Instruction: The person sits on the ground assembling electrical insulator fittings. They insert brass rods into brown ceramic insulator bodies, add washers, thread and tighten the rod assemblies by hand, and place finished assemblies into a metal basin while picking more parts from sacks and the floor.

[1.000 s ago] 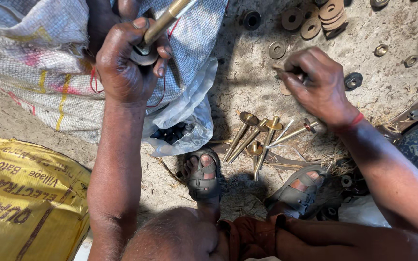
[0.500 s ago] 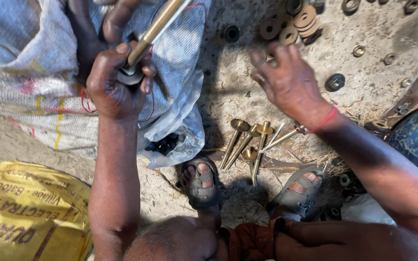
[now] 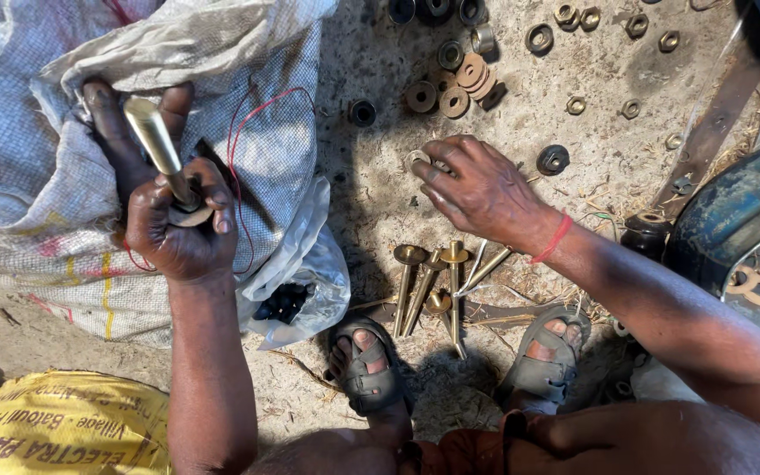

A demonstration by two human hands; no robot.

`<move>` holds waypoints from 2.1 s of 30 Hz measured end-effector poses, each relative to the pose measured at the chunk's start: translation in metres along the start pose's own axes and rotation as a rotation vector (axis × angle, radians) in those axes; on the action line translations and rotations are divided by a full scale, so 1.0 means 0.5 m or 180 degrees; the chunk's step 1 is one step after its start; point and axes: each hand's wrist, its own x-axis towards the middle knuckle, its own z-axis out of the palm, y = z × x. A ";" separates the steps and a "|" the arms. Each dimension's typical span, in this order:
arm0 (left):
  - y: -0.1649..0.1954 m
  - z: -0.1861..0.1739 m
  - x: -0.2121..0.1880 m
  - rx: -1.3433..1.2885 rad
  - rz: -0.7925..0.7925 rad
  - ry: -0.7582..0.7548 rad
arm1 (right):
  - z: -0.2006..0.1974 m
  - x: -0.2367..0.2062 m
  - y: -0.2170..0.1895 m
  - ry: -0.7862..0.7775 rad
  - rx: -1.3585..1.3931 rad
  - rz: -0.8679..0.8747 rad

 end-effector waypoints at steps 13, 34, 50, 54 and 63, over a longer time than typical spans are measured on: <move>-0.018 -0.037 -0.001 -0.0299 0.0094 -0.0113 | 0.008 -0.021 0.098 -0.0162 -0.0826 0.0798; -0.001 -0.024 -0.009 -0.0535 -0.0089 -0.0285 | -0.034 -0.022 0.141 0.0674 -0.0301 0.0990; -0.015 -0.072 -0.019 -0.0122 -0.0237 -0.0081 | -0.107 -0.150 0.165 0.1363 0.0355 0.1353; -0.008 -0.021 -0.080 0.0201 -0.0039 -0.0589 | -0.102 -0.180 0.099 0.1176 0.0891 0.1573; -0.181 0.133 -0.309 0.1326 -0.2611 -0.0280 | -0.118 -0.205 -0.043 -0.0340 0.5676 0.1977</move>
